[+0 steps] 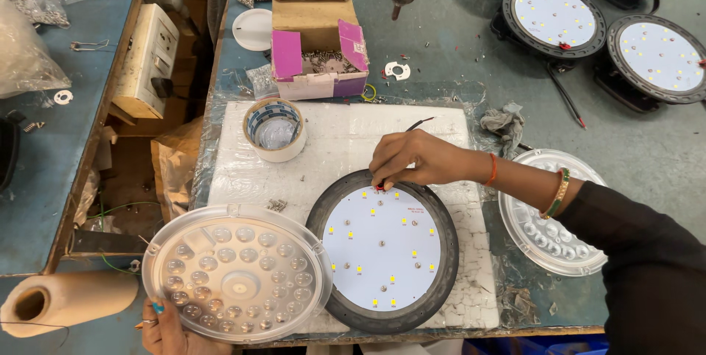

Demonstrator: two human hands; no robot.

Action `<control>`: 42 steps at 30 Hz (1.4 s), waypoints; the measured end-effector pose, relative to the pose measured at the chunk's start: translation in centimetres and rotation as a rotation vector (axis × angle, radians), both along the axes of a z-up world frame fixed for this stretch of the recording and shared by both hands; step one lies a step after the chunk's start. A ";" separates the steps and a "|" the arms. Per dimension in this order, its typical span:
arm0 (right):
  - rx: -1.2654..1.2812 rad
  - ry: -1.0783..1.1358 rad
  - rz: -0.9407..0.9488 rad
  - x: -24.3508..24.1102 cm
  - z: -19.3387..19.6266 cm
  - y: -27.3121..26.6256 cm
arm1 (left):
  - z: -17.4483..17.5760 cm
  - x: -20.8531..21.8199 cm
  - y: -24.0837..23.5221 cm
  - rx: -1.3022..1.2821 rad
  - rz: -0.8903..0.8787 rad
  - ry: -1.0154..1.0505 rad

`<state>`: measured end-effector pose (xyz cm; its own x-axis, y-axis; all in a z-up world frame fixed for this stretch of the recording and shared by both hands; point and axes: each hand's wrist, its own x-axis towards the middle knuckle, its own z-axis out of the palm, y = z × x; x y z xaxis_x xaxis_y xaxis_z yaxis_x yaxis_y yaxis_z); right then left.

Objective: The person places a clear plastic cover over a circular LED light panel, then uses a green power drill to fasten screws around the perimeter. The finished unit is placed into a blue bin with other completed lights.

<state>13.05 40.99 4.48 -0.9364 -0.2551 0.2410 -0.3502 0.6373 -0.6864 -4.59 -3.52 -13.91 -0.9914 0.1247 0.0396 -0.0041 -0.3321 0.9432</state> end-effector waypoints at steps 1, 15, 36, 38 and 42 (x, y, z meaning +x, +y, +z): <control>0.003 0.005 -0.019 0.2 -0.1 -0.2 | -0.2 -0.2 -0.2 -0.095 -0.040 0.101; 0.084 -0.142 -0.053 0.3 2.7 -1.7 | 1.4 0.5 0.5 0.213 -0.060 -0.075; 0.260 -0.679 0.096 -6.0 3.1 -1.2 | 4.3 1.6 1.1 0.227 -0.094 -0.108; 0.288 -0.656 0.100 -5.9 2.9 -1.5 | 3.6 1.5 1.1 0.256 -0.085 -0.058; 0.315 -0.555 0.033 -4.9 3.2 -2.2 | 3.5 1.3 0.8 0.272 -0.100 -0.126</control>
